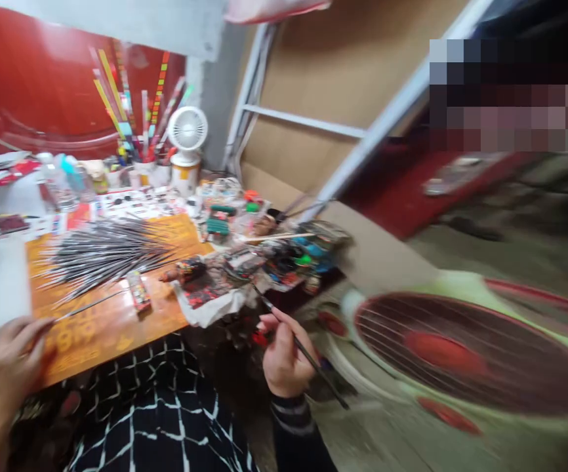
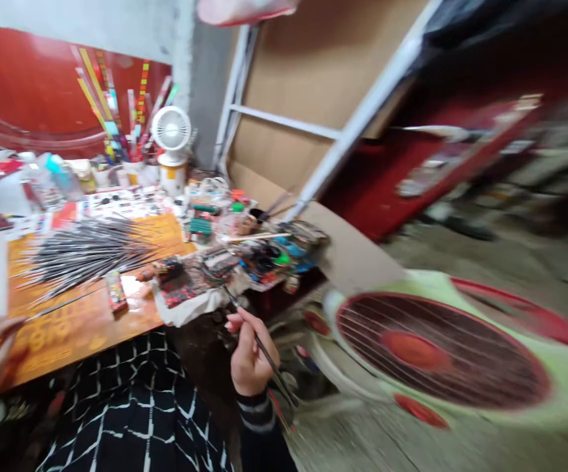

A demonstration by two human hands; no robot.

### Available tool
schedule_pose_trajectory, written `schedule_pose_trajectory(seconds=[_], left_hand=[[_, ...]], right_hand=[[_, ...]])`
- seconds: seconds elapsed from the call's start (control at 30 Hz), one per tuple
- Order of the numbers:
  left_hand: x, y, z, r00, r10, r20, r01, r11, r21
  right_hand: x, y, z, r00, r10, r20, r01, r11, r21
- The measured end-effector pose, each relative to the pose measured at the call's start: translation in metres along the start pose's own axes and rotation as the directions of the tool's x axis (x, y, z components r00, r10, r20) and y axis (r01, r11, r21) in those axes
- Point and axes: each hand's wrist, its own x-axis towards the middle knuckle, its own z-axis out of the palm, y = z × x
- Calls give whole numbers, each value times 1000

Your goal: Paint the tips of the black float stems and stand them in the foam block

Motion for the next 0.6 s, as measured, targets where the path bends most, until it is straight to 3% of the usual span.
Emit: schedule_pose_trajectory(seconds=[0.1, 0.2, 0.37, 0.6], left_hand=[[-14, -17, -1, 998, -2, 60, -2, 998, 66], [-20, -18, -1, 996, -8, 87, 2, 998, 67], [-26, -17, -3, 992, -23, 125, 16, 998, 59], [-24, -17, -2, 993, -28, 118, 21, 998, 55]], right_hand=[[-24, -4, 13, 988, -65, 141, 66, 998, -2], [-41, -12, 26, 960, -144, 242, 140, 990, 35], [-59, -23, 46, 898, -275, 342, 245, 961, 130], [-76, -35, 67, 840, -326, 434, 251, 942, 222]])
